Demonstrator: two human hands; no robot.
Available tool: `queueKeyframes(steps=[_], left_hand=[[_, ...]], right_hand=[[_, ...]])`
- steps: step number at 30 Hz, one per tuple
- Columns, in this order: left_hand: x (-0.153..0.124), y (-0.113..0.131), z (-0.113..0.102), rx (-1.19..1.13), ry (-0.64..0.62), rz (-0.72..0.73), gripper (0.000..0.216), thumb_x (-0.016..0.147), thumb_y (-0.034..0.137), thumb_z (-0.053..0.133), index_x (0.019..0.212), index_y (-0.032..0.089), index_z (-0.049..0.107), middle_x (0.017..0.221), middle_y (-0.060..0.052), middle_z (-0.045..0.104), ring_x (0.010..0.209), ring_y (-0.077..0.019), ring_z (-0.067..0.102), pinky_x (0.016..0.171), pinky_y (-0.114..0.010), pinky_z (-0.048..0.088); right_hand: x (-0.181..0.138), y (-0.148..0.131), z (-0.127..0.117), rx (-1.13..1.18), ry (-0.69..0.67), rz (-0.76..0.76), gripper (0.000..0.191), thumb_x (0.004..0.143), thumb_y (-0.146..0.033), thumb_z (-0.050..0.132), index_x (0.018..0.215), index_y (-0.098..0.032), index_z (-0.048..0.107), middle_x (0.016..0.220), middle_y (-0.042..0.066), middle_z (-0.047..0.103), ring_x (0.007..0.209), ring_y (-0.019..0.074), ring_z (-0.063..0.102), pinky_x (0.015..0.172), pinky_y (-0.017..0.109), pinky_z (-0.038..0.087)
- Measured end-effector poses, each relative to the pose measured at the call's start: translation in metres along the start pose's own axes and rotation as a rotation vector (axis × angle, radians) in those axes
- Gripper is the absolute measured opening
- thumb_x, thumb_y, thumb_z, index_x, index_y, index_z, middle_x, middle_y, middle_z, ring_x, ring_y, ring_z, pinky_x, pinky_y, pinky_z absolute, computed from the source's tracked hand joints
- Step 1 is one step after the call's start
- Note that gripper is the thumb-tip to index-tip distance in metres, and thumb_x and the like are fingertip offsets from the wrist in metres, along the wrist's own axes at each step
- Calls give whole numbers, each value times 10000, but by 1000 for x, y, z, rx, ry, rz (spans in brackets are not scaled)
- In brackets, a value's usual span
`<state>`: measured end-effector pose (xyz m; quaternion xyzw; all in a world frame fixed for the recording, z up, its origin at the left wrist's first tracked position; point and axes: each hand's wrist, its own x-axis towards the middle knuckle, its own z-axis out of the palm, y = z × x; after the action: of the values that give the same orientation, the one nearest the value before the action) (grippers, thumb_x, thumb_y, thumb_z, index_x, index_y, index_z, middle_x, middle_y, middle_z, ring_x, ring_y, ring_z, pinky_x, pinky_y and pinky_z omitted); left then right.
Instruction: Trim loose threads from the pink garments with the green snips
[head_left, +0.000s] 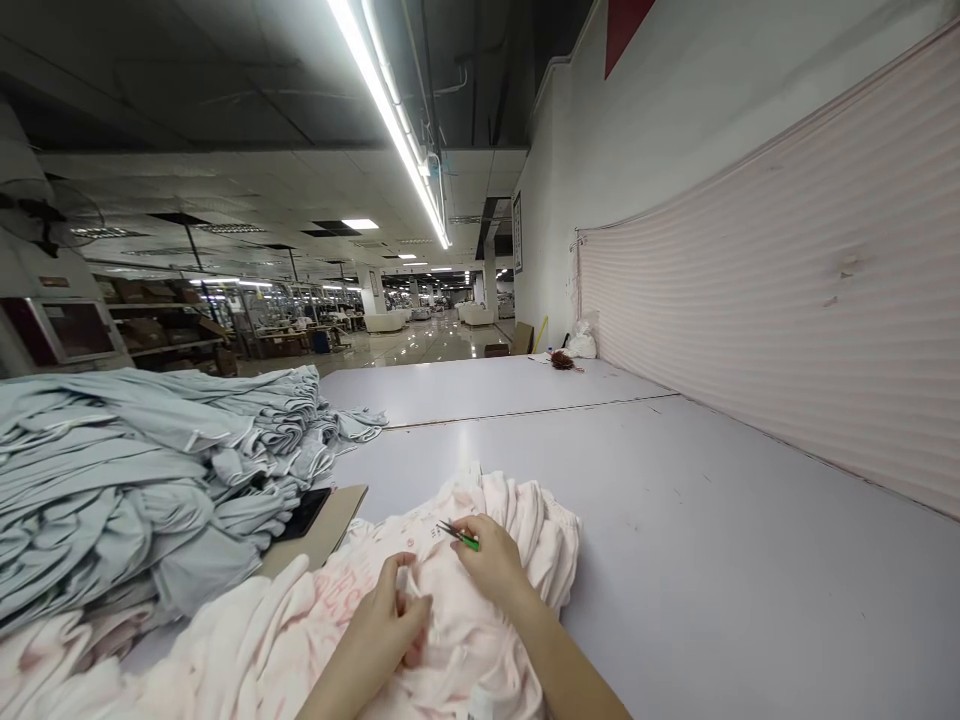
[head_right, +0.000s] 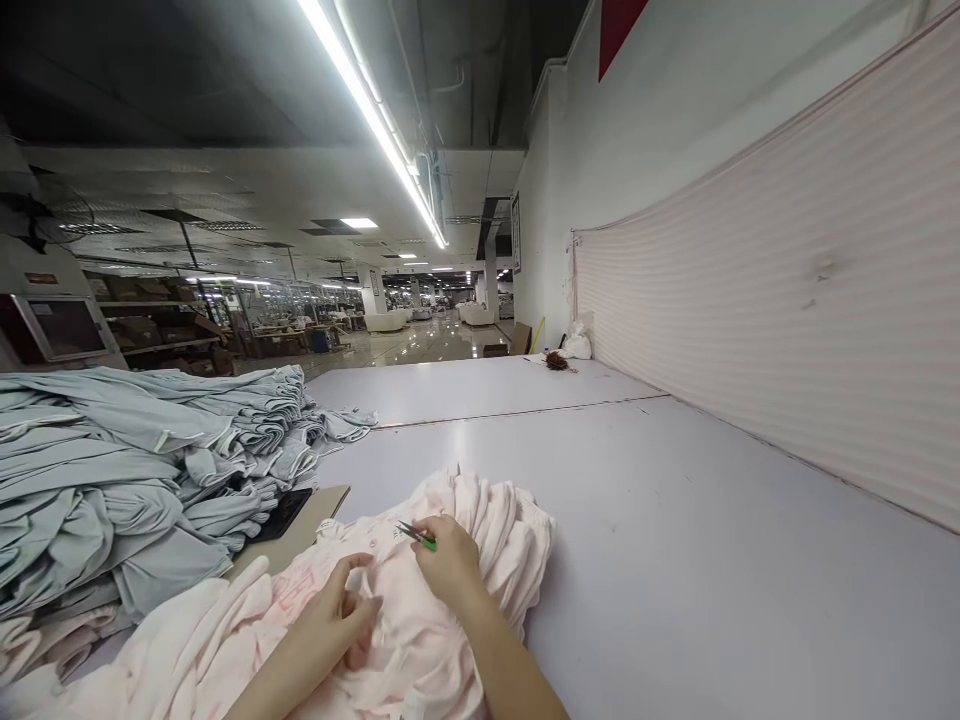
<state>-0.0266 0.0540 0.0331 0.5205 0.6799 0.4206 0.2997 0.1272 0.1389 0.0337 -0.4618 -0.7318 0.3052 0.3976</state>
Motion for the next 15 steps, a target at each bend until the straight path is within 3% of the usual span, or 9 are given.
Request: queueKeyframes(steps=[4,6,9,11,15], left_hand=[[31,16,-15,98,158,79,407,593,462,700,921,245,596,609,28,540,724,-300,608,681,-350,386],[48,20,-16,43,115,92,333,525,450,727,758,236,622,628,14,547,721,-286,585,690,-348,383],[58,24,-11,-92,5,92,281,528,467,700,534,237,539,538,30,486,624,-229,527,636,-322,381],[51,25,-9,-201,-58,88,307,589,490,676,529,228,528,557,28,510,629,-208,532,642,-308,407],[24,26,-12,-390,-150,47,286,661,491,692,726,216,648,698,6,640,745,-221,612,746,-315,480]], right_hand=[[-11,11,7,30,19,-32,232,769,-94,617,907,-228,746,922,24,713,884,216,659,790,301,468],[-18,14,7,49,32,-32,198,772,-106,629,892,-218,740,901,28,707,864,218,660,774,304,473],[-24,13,3,82,56,-28,150,761,-120,667,870,-200,731,894,34,698,857,221,666,763,301,485],[-27,9,0,104,75,-37,155,761,-143,693,903,-195,729,916,38,690,879,223,665,784,300,488],[-36,-4,-6,145,146,-176,226,862,-218,641,1077,-202,706,970,52,675,889,210,665,783,286,489]])
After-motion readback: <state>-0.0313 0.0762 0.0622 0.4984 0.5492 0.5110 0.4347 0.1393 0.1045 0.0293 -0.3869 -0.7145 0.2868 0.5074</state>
